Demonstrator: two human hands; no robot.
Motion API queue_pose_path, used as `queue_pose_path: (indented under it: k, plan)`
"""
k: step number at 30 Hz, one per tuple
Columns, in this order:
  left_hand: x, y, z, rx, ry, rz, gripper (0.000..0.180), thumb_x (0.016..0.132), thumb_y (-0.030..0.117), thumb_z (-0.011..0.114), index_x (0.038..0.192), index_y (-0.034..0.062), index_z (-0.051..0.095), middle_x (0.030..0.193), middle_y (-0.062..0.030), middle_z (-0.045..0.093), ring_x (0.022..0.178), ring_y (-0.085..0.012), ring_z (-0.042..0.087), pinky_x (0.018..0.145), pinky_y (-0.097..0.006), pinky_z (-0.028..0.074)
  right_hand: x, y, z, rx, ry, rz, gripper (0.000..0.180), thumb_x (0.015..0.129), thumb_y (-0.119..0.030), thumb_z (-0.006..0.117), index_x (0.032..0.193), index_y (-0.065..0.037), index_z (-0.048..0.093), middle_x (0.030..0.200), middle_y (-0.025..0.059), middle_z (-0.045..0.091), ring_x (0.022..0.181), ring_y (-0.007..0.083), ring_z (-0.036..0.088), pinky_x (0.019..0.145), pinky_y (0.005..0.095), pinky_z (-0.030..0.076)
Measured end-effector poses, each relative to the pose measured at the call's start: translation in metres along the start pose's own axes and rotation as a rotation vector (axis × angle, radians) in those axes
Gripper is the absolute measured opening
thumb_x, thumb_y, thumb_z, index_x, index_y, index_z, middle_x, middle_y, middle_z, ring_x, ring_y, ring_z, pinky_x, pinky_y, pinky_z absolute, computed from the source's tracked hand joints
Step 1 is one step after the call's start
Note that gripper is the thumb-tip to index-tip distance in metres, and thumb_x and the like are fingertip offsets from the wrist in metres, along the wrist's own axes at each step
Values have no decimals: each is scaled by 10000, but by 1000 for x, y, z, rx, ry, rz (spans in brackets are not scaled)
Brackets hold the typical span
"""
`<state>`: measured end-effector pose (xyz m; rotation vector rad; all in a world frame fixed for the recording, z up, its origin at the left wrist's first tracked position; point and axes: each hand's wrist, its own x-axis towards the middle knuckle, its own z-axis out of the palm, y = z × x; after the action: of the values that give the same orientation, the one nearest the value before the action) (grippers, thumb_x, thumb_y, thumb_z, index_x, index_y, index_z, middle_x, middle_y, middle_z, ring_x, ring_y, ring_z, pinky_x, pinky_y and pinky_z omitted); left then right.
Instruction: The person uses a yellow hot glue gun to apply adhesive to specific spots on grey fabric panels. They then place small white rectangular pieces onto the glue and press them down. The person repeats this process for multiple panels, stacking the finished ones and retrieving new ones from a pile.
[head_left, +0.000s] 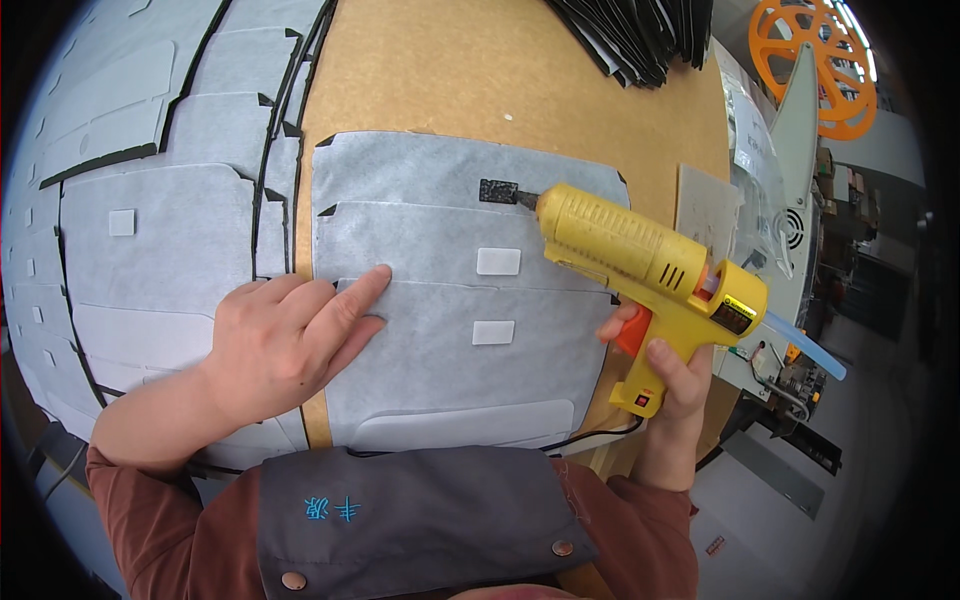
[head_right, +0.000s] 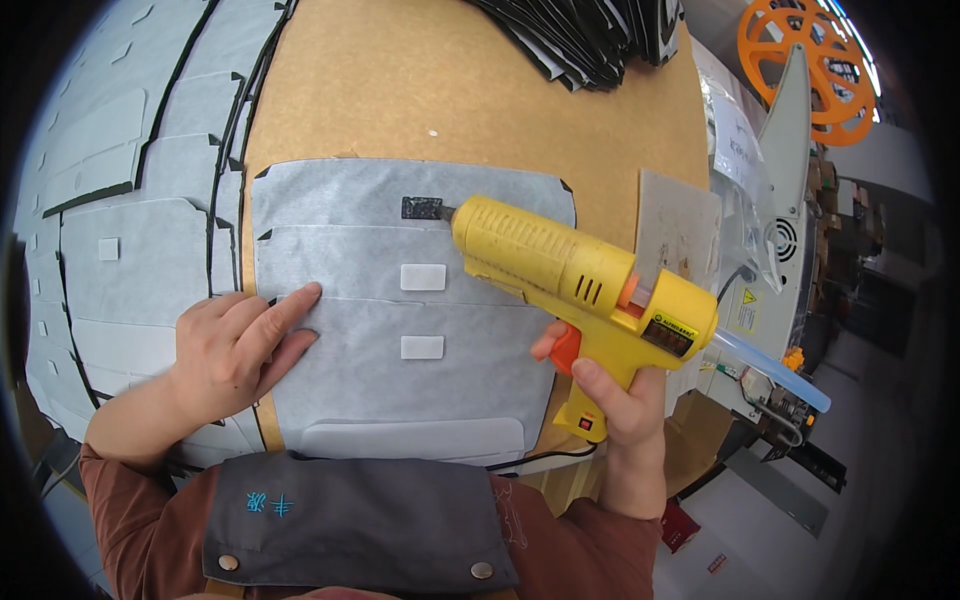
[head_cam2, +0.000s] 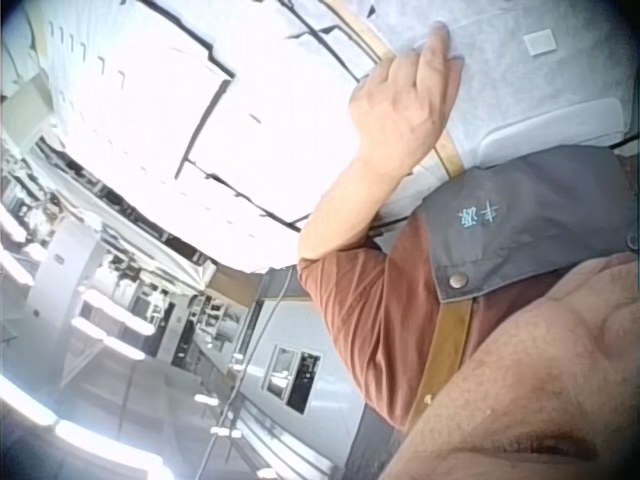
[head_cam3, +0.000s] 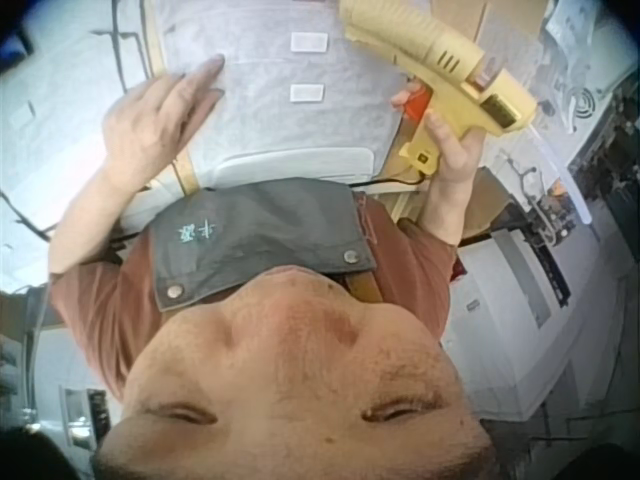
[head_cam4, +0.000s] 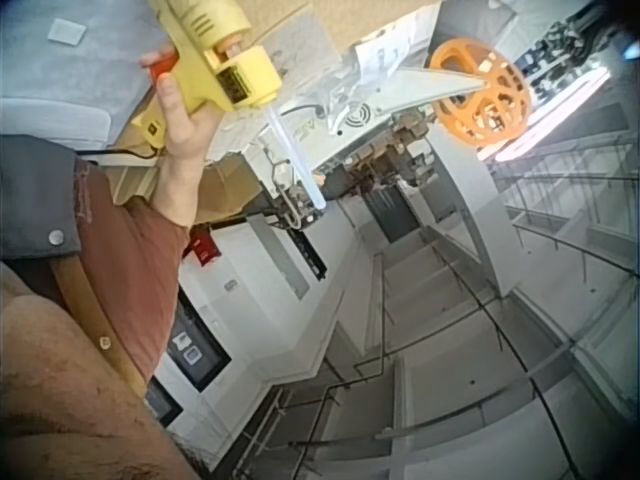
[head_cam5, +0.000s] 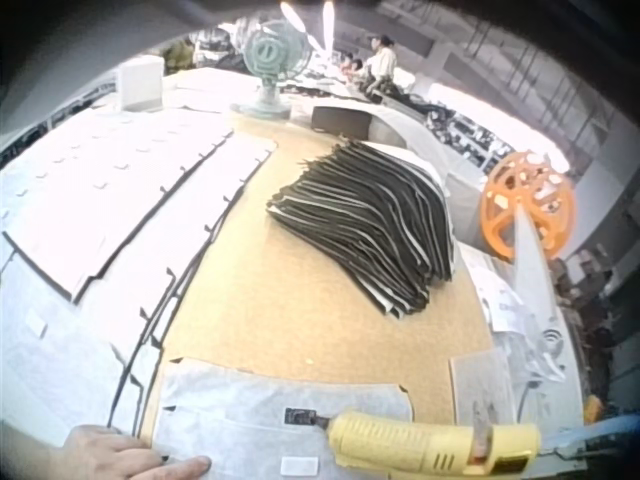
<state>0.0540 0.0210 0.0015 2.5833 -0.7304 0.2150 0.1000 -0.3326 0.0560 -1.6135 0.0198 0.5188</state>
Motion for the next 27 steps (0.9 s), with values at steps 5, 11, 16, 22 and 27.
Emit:
queue_pose_path:
  k: [5, 11, 16, 22, 27]
  plan:
    - [0, 0, 0, -4, 2, 3, 555, 720, 135, 815, 1237, 29, 642, 613, 8, 440, 509, -136, 470, 452, -291, 370, -3, 2, -2, 2, 3, 1, 575, 856, -171, 646, 1341, 65, 447, 1071, 212, 634, 960, 287, 656, 849, 398, 519]
    - [1, 0, 1, 2, 3, 3, 542, 718, 135, 816, 1223, 26, 652, 607, 9, 430, 502, -134, 457, 449, -290, 363, 1, 0, 7, 9, 36, -17, 581, 833, -184, 650, 1319, 71, 461, 1056, 207, 639, 937, 292, 670, 810, 377, 530]
    - [1, 0, 0, 0, 18, 1, 532, 716, 138, 816, 1211, 25, 660, 608, 8, 430, 499, -137, 451, 447, -291, 360, 8, -5, 23, -49, 127, 18, 665, 780, -277, 685, 1290, 92, 472, 1003, 206, 647, 871, 294, 693, 726, 327, 546]
    - [1, 0, 0, -3, 16, 3, 538, 715, 139, 814, 1217, 24, 657, 611, 6, 438, 499, -141, 452, 448, -292, 363, 13, -4, 19, -53, 31, 20, 625, 810, -235, 666, 1310, 81, 464, 1022, 210, 648, 901, 282, 673, 768, 341, 531]
    - [1, -1, 0, -6, 18, 4, 541, 716, 140, 814, 1220, 25, 655, 615, 4, 449, 503, -142, 461, 450, -291, 369, 9, 3, 7, 28, -101, -36, 553, 863, -119, 632, 1351, 59, 442, 1141, 210, 609, 987, 289, 644, 857, 402, 519]
